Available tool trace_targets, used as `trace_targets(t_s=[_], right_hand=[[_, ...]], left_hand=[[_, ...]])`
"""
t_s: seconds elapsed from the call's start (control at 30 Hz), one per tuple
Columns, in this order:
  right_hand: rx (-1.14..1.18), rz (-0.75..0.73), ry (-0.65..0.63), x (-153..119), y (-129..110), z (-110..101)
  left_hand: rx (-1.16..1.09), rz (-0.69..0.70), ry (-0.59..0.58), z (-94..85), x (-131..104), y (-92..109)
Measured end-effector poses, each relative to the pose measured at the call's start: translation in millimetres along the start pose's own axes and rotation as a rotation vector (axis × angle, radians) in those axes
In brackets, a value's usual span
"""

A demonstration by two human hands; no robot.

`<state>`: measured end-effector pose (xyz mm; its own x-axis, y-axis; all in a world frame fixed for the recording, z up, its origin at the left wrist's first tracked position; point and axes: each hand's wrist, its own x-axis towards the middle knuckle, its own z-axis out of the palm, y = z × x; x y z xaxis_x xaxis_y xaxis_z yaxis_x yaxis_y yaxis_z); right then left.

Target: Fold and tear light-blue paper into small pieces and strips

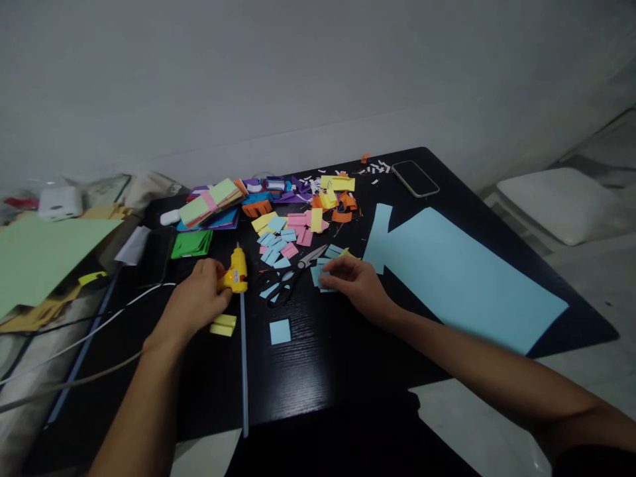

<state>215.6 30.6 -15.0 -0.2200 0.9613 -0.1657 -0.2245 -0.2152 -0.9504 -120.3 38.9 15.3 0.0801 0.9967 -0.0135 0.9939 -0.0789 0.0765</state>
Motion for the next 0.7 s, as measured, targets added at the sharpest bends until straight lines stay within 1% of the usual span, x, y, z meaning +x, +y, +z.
trace_targets(t_s=[0.1,0.17,0.23,0.3,0.37,0.43,0.5,0.53,0.57,0.6,0.7], right_hand=[[-0.014,-0.001,-0.001,0,-1,0],[-0.014,-0.004,-0.004,-1,-1,1],[-0.004,-0.004,-0.018,-2,-1,2],[-0.005,-0.013,-0.036,-3,0,4],[-0.027,-0.033,-0.051,-4,1,6],[-0.059,-0.042,-0.067,-6,2,8],[-0.099,-0.047,-0.096,-9,3,9],[-0.124,-0.056,-0.111,-10,4,10],[-0.152,-0.069,-0.123,-11,5,11],[-0.180,-0.086,-0.131,-12,6,11],[-0.231,-0.115,-0.144,-13,8,11]], left_hand=[[-0.035,0.021,-0.010,4.7,3,-7],[-0.074,0.052,0.026,4.5,4,-9],[-0.099,0.072,0.092,-0.2,3,-5],[-0.138,0.103,0.186,-8.7,-1,11],[-0.248,0.182,0.251,-17.4,-6,37],[-0.395,0.321,0.165,-22.0,-12,69],[-0.510,0.407,0.061,-20.1,-17,99],[-0.556,0.440,0.019,-17.0,-18,110],[-0.593,0.470,-0.029,-12.8,-19,118],[-0.619,0.477,-0.052,-8.2,-19,124],[-0.714,0.453,-0.026,4.8,-19,127]])
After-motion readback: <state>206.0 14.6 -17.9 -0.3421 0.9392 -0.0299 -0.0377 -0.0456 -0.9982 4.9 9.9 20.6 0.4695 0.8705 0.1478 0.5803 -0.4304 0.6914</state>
